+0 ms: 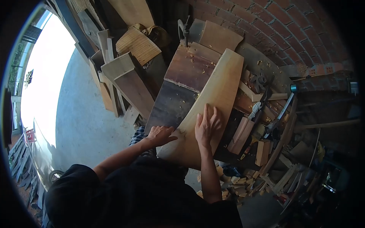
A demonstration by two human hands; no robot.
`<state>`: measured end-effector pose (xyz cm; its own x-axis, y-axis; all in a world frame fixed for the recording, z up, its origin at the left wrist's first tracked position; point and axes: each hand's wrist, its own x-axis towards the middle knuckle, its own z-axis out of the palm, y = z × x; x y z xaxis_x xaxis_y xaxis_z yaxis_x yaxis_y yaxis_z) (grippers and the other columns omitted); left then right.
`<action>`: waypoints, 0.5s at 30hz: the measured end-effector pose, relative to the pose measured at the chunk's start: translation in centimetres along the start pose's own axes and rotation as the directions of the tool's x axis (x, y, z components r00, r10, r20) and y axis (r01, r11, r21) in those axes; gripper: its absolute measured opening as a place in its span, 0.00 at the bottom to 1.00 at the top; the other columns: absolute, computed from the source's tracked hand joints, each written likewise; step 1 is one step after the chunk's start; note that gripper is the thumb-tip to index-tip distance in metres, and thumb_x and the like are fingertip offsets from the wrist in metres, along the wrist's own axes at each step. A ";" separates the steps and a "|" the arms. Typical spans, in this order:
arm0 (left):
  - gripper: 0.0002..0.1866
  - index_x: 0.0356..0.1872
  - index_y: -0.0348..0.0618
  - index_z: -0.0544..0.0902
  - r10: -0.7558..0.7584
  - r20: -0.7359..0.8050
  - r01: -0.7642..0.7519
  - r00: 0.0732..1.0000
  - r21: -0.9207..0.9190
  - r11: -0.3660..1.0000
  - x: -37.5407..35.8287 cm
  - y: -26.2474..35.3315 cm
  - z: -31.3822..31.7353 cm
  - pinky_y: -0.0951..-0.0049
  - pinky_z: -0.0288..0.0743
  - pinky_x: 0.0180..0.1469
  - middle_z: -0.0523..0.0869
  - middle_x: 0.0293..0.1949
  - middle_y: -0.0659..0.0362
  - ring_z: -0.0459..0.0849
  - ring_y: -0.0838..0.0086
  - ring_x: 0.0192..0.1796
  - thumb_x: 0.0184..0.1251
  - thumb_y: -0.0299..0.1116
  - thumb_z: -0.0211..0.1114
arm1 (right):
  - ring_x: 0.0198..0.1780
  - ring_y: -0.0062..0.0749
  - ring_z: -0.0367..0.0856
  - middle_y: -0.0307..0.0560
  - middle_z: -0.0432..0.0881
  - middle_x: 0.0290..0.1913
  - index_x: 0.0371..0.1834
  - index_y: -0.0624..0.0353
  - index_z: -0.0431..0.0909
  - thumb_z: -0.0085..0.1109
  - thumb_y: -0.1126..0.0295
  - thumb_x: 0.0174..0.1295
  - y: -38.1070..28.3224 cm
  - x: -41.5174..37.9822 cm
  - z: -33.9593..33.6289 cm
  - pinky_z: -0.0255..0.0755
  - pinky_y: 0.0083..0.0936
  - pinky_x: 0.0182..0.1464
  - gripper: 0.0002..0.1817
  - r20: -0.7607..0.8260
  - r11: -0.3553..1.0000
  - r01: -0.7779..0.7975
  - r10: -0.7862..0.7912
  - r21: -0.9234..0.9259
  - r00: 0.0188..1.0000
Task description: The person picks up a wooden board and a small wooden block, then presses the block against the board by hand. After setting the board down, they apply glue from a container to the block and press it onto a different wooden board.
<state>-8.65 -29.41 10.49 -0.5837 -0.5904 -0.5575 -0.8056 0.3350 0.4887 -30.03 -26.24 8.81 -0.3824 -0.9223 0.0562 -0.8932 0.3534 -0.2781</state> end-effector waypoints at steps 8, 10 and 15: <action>0.11 0.47 0.47 0.82 0.164 -0.351 -0.284 0.922 -0.323 0.903 -3.0 -17.6 -3.2 0.57 0.81 0.45 0.87 0.40 0.54 0.88 0.56 0.43 0.71 0.39 0.63 | 0.82 0.65 0.40 0.62 0.41 0.83 0.84 0.48 0.44 0.48 0.30 0.66 -5.7 0.8 3.6 0.45 0.69 0.74 0.51 0.058 0.907 -0.307 0.337 -0.288 0.940; 0.10 0.47 0.45 0.82 0.095 -0.379 -0.237 0.920 -0.347 0.907 -3.7 -23.8 -3.6 0.58 0.81 0.44 0.87 0.39 0.54 0.88 0.56 0.41 0.71 0.37 0.63 | 0.82 0.68 0.37 0.70 0.38 0.82 0.84 0.52 0.37 0.47 0.27 0.63 -7.5 1.8 4.0 0.47 0.71 0.73 0.57 0.076 0.866 -0.353 0.402 -0.353 0.912; 0.10 0.46 0.46 0.85 -0.387 -0.345 0.115 0.855 -0.603 0.790 -4.0 -39.5 -1.9 0.58 0.81 0.45 0.90 0.40 0.52 0.90 0.56 0.41 0.71 0.38 0.62 | 0.82 0.67 0.36 0.70 0.38 0.82 0.84 0.52 0.36 0.46 0.31 0.69 -6.4 1.6 6.5 0.43 0.67 0.75 0.53 -0.048 0.851 -0.351 0.362 -0.390 0.931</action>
<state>25.70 -41.67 -5.27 -0.1517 -0.8879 -0.4343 -0.6416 -0.2458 0.7266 -23.42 -30.98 4.48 -0.6907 -0.7231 -0.0024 -0.7183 0.6857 0.1177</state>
